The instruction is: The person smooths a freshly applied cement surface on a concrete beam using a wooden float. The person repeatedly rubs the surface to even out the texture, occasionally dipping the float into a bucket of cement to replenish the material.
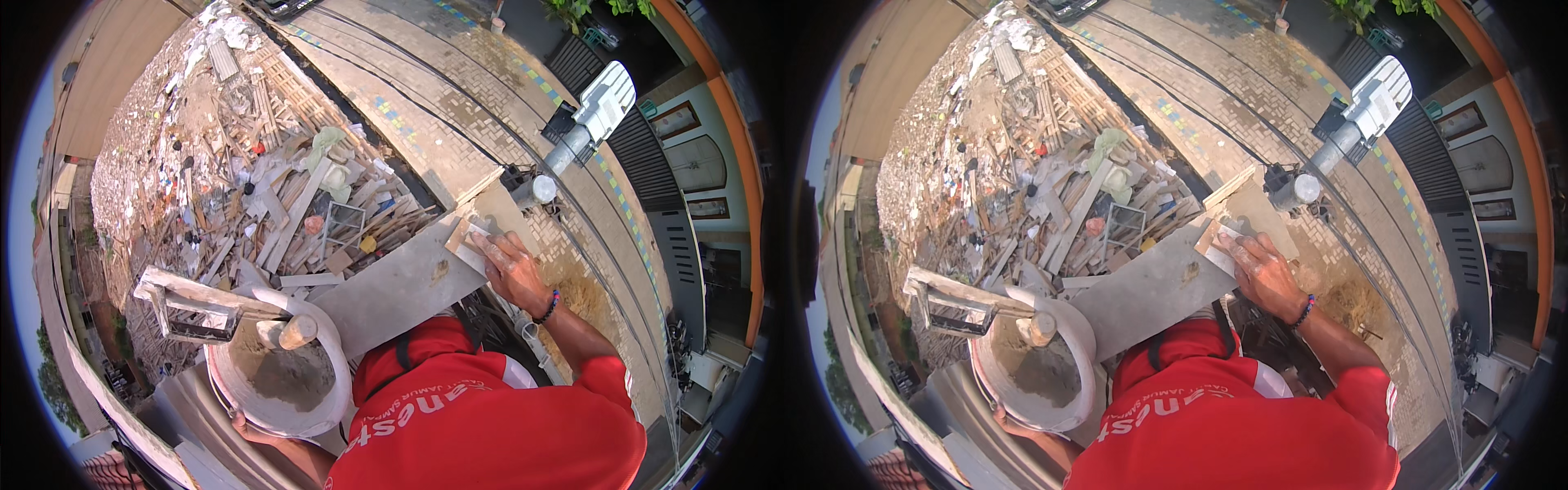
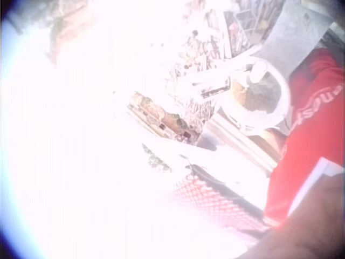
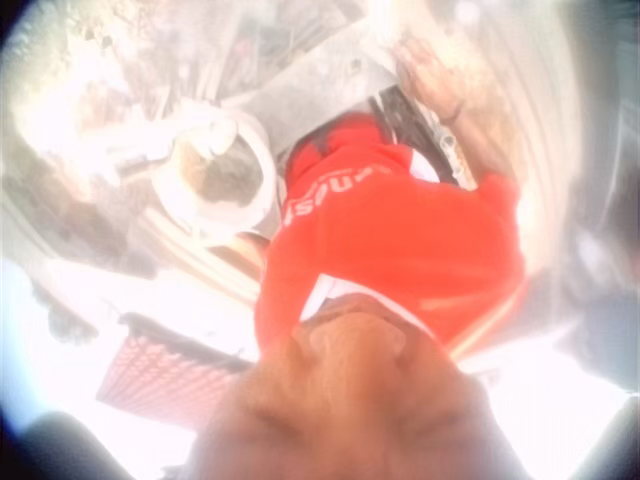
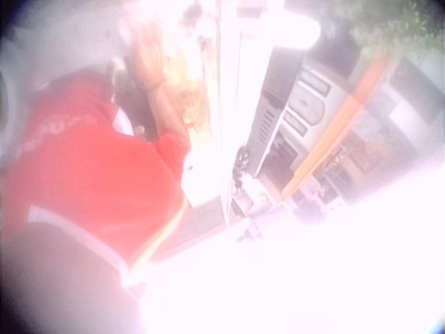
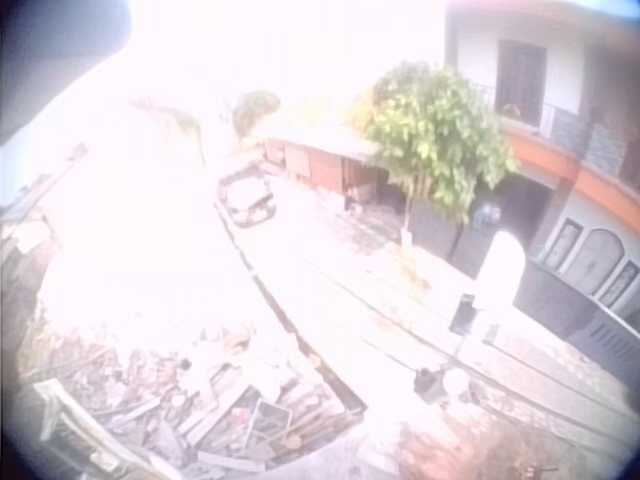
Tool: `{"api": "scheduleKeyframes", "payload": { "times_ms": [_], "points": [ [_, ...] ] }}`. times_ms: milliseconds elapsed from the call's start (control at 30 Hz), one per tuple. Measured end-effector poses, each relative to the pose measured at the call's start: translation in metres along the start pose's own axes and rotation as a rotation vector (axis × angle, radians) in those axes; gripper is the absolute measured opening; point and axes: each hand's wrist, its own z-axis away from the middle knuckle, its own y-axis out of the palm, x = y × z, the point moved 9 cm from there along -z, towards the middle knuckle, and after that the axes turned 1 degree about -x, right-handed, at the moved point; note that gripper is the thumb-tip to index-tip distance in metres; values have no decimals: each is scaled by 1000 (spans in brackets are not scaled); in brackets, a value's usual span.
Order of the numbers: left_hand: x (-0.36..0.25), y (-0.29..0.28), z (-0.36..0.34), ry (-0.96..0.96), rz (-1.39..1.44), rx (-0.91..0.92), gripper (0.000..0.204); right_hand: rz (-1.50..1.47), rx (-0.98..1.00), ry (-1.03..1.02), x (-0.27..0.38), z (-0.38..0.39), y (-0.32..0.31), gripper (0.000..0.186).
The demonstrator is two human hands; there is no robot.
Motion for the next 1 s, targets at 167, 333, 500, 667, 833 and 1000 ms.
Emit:
{"api": "scheduleKeyframes", "payload": {
  "times_ms": [167,333,500,667,833,1000],
  "points": [
    [3,-24,-10,-76,17,-83,74,203,-172,221,-42,-11,-19,59],
    [-3,-29,-8,9,-53,-230,70,35,-38,25,-5,-6,-2,61],
    [-3,-13,-8,3,-60,-165,65,124,-123,212,-31,-2,-9,62],
    [-10,-16,-10,74,-169,-102,65,-92,42,-10,15,8,8,61],
    [-16,9,2,146,-212,18,63,185,-242,335,-43,8,-40,58],
    [-9,-37,-12,88,-228,-218,71,113,-111,230,-8,30,-7,58]
  ]
}}
